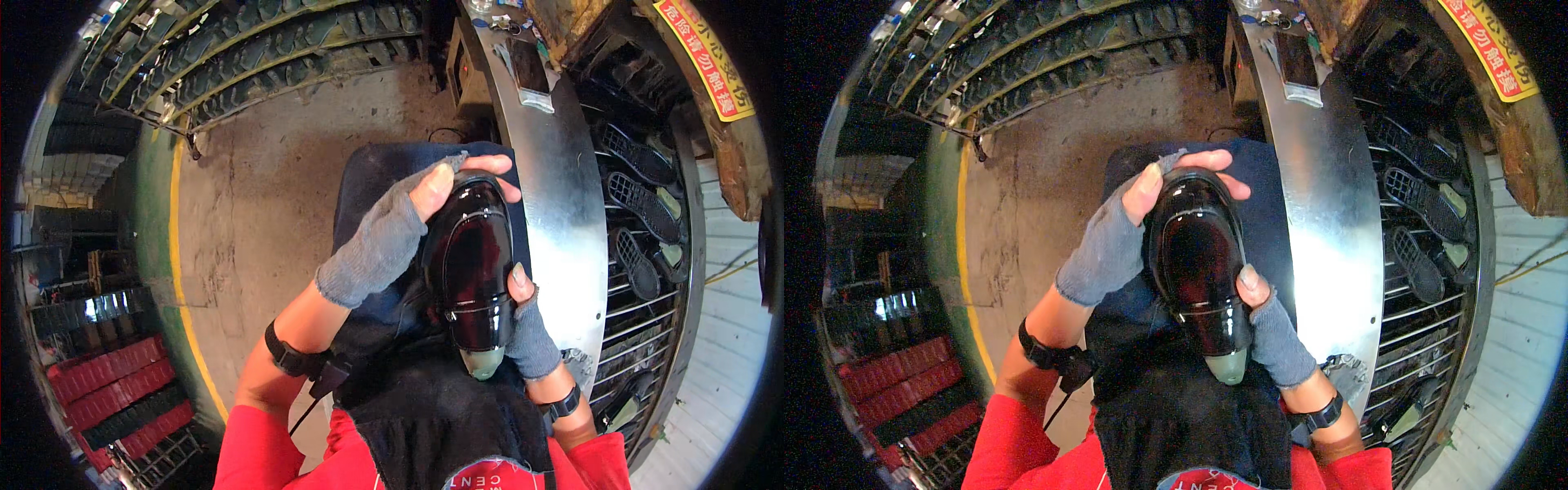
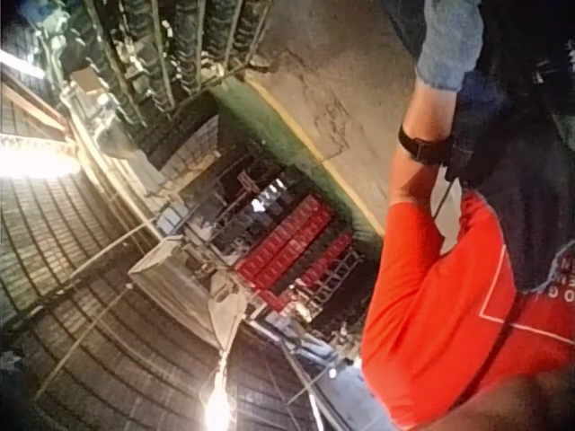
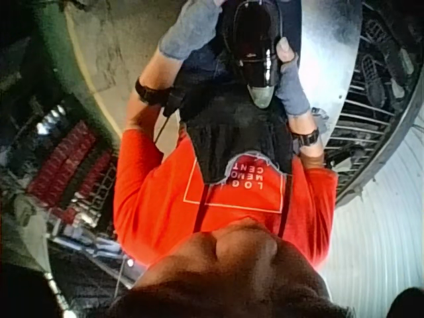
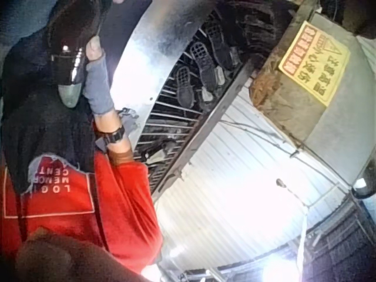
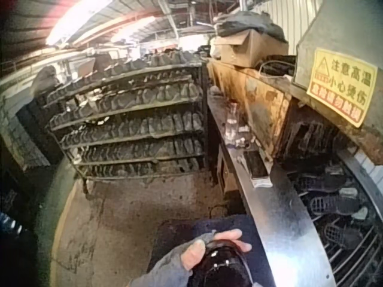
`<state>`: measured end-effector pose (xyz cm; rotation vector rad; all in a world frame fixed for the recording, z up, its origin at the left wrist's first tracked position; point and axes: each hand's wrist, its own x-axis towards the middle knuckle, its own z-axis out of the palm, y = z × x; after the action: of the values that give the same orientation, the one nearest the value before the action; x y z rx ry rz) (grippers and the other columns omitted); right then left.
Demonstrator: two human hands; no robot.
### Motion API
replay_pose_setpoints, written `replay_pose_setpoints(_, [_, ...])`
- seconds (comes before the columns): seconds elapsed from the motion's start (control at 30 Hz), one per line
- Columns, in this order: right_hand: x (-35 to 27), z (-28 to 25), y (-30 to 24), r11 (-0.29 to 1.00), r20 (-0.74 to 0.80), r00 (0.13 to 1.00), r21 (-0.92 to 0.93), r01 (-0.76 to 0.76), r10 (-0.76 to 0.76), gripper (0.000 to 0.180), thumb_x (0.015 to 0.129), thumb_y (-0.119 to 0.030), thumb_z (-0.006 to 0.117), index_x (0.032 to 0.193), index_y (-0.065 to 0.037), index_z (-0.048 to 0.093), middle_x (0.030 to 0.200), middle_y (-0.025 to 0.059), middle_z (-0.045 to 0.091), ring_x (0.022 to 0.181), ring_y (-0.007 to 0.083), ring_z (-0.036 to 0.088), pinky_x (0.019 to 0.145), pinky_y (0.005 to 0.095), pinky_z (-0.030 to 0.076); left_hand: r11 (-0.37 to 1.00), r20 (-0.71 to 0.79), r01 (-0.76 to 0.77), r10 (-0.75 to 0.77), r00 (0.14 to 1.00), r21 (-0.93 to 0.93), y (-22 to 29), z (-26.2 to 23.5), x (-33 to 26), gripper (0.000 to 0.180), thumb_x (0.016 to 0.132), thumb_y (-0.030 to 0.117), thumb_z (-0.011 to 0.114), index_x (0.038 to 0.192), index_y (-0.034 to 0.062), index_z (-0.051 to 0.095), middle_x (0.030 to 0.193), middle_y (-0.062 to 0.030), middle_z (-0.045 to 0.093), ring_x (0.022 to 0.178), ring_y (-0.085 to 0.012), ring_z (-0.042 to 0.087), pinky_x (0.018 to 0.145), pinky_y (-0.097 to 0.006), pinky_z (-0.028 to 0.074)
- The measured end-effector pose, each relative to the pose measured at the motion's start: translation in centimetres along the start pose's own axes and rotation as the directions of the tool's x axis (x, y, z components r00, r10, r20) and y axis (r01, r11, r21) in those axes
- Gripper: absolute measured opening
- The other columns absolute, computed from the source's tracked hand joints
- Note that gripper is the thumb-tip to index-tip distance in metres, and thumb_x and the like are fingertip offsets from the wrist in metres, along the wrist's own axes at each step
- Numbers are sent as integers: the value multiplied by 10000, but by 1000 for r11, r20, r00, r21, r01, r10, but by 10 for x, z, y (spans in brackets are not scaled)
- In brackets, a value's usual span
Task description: Polishing and inspecting black leather loafers at a shoe manufacturing station.
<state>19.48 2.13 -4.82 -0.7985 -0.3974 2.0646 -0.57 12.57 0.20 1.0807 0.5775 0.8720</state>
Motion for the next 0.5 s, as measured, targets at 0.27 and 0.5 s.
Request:
replay_pose_setpoints(0.27, [-8,13,2,982,-58,996,-169,-83,74,904,895,-727,655,1390,28,616,1202,145,738,1065,232,734,932,370,608,977,-7,49,-48,999,205,30,9,-29,872,769,164,904,1526,65,482,1380,-140,676,1185,-205,679,1070,-373,519])
replay_pose_setpoints(0.5, [-15,21,-10,915,-18,999,-400,-48,44,860,894,-733,651,1253,47,702,1036,108,763,999,194,727,874,346,586,947,94,15,-48,994,320,32,2,-43,895,806,167,876,1551,55,394,1450,-193,634,1265,-260,661,1103,-411,501])
